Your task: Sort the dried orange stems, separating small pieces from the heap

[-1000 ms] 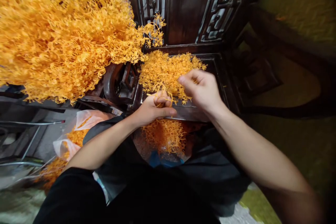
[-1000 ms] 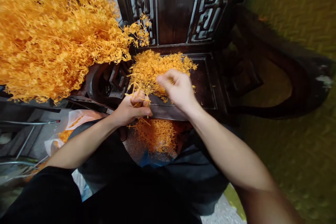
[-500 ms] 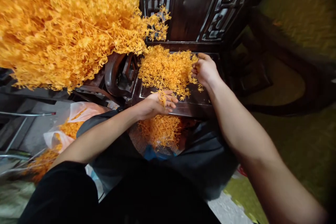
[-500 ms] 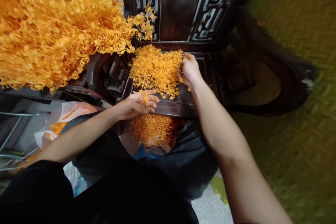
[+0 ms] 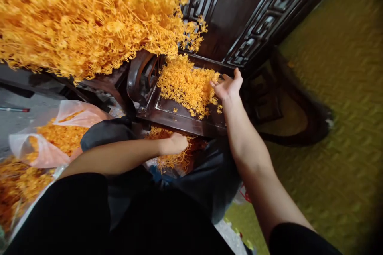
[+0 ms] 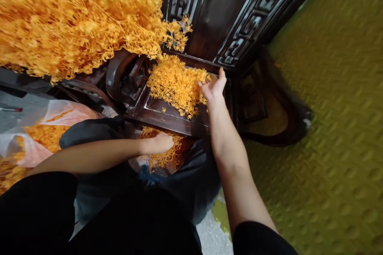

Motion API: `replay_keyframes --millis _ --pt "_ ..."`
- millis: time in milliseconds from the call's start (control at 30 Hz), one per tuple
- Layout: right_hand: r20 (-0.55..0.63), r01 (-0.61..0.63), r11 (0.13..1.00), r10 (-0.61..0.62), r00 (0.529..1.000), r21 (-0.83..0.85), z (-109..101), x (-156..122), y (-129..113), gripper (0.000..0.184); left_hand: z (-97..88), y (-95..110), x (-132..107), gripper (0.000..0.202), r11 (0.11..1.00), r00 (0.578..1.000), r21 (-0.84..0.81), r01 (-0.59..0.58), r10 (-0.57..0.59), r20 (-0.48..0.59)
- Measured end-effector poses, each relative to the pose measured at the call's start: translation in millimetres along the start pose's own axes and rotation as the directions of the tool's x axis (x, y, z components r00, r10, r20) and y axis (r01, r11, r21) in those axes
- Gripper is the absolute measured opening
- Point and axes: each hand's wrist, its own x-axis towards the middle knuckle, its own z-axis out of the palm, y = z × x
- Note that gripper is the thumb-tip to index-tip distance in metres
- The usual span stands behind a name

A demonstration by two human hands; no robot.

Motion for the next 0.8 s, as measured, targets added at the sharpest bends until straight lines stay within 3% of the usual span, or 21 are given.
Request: replay_keyframes --millis 100,200,333,400,433,467,533,633,667,733,800 --pt "0.011 -0.136 0.979 0.136 0.991 0.150 0 -7 -1 0.097 2.2 3 8 0.050 0.996 0.998 0.063 -0.058 0.059 -0.018" --pt "0.012 -0.078 0.978 0.077 0.997 0.192 -3 -15 -4 0.092 -13.0 18 10 0.052 0.981 0.992 0.152 -0.121 0.125 -0.015" --pt "-0.132 0.185 0.966 -0.162 0.978 0.183 4 -30 -23 0.060 -59.6 59 3 0.042 0.926 0.979 0.327 -0.188 0.204 -0.013" --pt "-0.112 0.379 0.924 -0.371 0.922 0.058 20 -40 -39 0.056 -92.1 83 -1 0.032 0.886 0.967 0.422 -0.191 0.244 -0.073" --pt "-0.064 0.485 0.874 -0.485 0.872 -0.013 33 -47 -49 0.054 -109.7 93 -3 0.032 0.858 0.955 0.478 -0.185 0.272 -0.117" --pt "0.008 0.585 0.808 -0.586 0.810 -0.075 48 -54 -59 0.051 -127.8 103 -5 0.039 0.791 0.927 0.589 -0.165 0.328 -0.182" --pt "0.180 0.750 0.643 -0.728 0.661 -0.156 85 -70 -82 0.041 -163.4 115 -9 0.046 0.673 0.831 0.735 -0.079 0.452 -0.325" --pt "0.404 0.897 0.389 -0.801 0.443 -0.212 152 -90 -117 0.030 -209.5 117 -16 0.037 0.598 0.636 0.799 0.068 0.591 -0.496" --pt "0.481 0.918 0.313 -0.783 0.395 -0.244 175 -94 -127 0.024 -222.0 114 -19 0.035 0.585 0.582 0.803 0.117 0.615 -0.533" --pt "0.643 0.935 0.202 -0.682 0.349 -0.292 220 -95 -141 0.020 -242.5 105 -23 0.032 0.564 0.505 0.797 0.216 0.634 -0.585" --pt "0.787 0.932 0.133 -0.505 0.356 -0.336 259 -91 -146 0.019 -258.0 96 -26 0.030 0.549 0.460 0.779 0.302 0.632 -0.623"
